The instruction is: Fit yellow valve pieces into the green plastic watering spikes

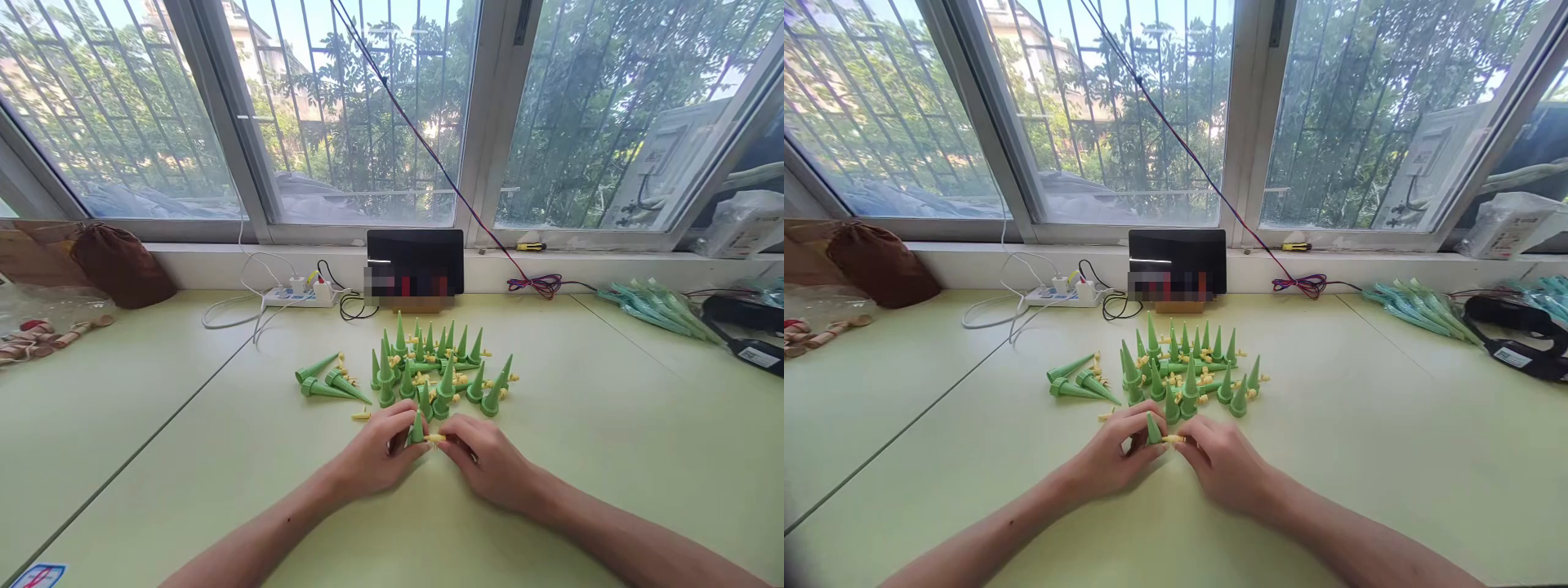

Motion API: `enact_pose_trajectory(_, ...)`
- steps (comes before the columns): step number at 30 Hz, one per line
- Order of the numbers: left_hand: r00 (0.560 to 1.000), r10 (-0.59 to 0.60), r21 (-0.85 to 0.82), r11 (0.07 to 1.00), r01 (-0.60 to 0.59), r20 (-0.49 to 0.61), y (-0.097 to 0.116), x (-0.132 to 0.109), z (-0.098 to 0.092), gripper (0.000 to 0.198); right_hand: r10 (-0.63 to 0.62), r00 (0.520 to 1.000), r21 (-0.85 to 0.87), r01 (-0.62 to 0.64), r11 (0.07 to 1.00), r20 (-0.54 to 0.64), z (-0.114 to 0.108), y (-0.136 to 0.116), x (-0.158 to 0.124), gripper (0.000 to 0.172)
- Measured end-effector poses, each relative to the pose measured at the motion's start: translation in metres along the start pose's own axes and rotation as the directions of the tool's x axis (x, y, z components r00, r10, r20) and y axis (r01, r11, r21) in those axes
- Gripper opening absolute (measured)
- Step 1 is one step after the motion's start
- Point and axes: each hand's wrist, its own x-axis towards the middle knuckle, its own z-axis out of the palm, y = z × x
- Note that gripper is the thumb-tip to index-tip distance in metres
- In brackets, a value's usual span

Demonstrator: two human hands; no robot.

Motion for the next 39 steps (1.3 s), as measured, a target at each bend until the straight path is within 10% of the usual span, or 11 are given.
enact_pose_trajectory(39, 0.997, 0.072, 0.006, 0.997, -0.072, 0.000, 0.0002, 0.0008, 0.0026, 0.004, 0.077, 0.991, -0.101, -0.066, 0.993, 0.112, -0.0001, 0.0014, -0.0006, 0.034)
